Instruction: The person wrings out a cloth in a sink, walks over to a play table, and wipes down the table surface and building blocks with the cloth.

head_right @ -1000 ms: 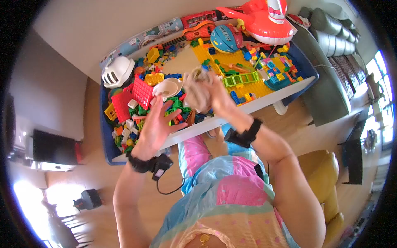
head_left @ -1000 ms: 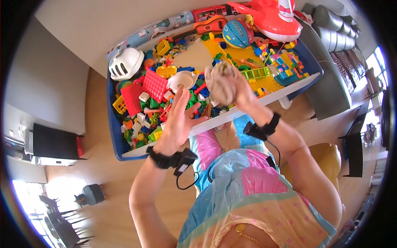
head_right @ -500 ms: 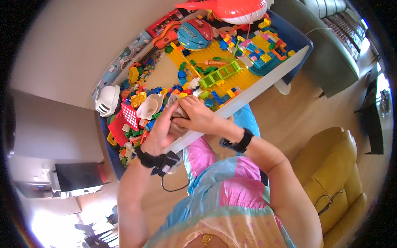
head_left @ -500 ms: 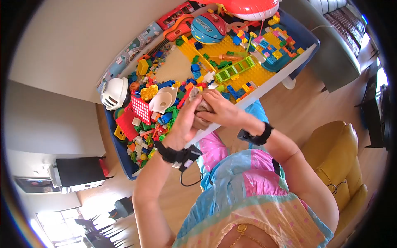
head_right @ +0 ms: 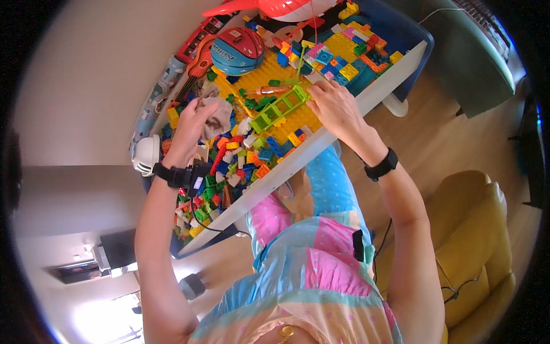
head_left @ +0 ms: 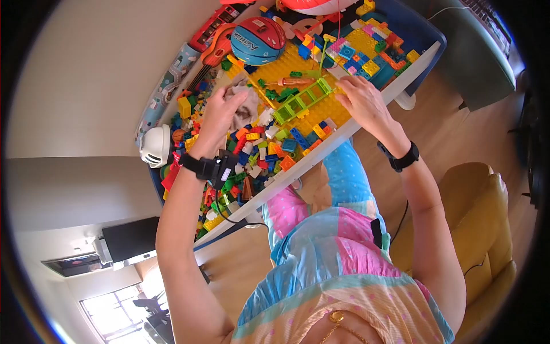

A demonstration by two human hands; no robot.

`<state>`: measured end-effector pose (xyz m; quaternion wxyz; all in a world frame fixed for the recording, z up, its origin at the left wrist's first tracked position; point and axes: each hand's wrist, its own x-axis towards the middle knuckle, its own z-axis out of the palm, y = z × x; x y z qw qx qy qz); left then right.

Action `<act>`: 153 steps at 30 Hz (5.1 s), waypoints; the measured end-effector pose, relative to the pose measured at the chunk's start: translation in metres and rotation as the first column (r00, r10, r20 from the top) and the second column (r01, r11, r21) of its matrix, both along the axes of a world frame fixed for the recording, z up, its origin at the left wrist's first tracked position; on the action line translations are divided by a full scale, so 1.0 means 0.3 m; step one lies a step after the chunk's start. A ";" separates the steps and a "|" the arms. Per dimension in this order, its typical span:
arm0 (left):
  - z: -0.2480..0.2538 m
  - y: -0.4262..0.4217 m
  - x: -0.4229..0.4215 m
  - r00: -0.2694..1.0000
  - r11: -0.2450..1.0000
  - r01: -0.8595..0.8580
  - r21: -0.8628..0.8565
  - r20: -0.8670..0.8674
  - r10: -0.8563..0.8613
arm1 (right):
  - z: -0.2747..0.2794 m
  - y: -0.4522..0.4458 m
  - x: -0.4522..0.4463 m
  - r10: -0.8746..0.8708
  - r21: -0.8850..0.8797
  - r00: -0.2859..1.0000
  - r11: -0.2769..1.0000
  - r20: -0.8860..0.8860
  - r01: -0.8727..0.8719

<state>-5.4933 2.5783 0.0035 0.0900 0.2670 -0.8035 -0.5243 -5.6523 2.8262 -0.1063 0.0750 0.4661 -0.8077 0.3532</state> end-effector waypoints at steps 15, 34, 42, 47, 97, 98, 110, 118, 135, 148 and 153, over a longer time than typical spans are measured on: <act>-0.257 0.200 -0.223 0.832 0.367 0.520 -0.771 0.361 -0.422 | -0.051 -0.004 -0.027 -0.033 0.067 0.999 0.997 0.043 0.030; 0.020 -0.036 0.463 0.997 0.863 -0.065 -0.501 0.005 0.078 | 0.066 -0.372 0.021 0.565 0.636 0.808 0.687 -0.164 -0.351; 0.029 -0.044 0.747 0.968 0.910 -0.252 -0.329 -0.081 0.239 | 0.074 -0.462 -0.080 0.414 0.504 0.906 0.767 0.087 -0.398; 0.009 -0.059 0.800 0.953 0.907 -0.302 -0.293 -0.086 0.289 | 0.205 -0.545 0.085 0.183 0.354 0.776 0.810 0.604 -0.467; 0.078 0.043 0.616 0.976 0.984 -0.148 0.096 -0.144 0.161 | 0.239 -0.461 0.112 0.443 0.141 0.870 0.868 0.214 -0.477; 0.077 0.039 0.584 0.973 0.979 -0.168 0.111 -0.139 0.183 | 0.238 -0.398 0.069 0.366 0.121 0.903 0.909 0.225 -0.399; -0.086 0.014 -0.112 0.967 0.964 0.252 0.089 0.004 -0.253 | -0.062 0.001 -0.127 -0.115 -0.045 0.993 0.992 0.009 0.115; -0.350 0.170 -0.325 0.620 0.328 0.666 -0.670 0.252 -0.743 | -0.059 0.007 -0.098 -0.156 -0.090 0.986 0.984 -0.049 0.152; -0.358 0.030 -0.416 0.747 0.357 0.619 -0.699 0.384 -0.543 | -0.063 -0.006 -0.101 -0.175 -0.362 0.978 0.910 0.109 0.203; -0.364 0.047 -0.394 0.778 0.227 0.581 -0.781 0.453 -0.435 | -0.063 0.006 -0.162 0.024 0.205 0.997 0.978 0.074 -0.038; -0.382 0.034 -0.424 0.816 0.280 0.554 -0.784 0.445 -0.369 | 0.001 -0.056 -0.203 0.047 0.580 0.994 0.809 0.101 -0.097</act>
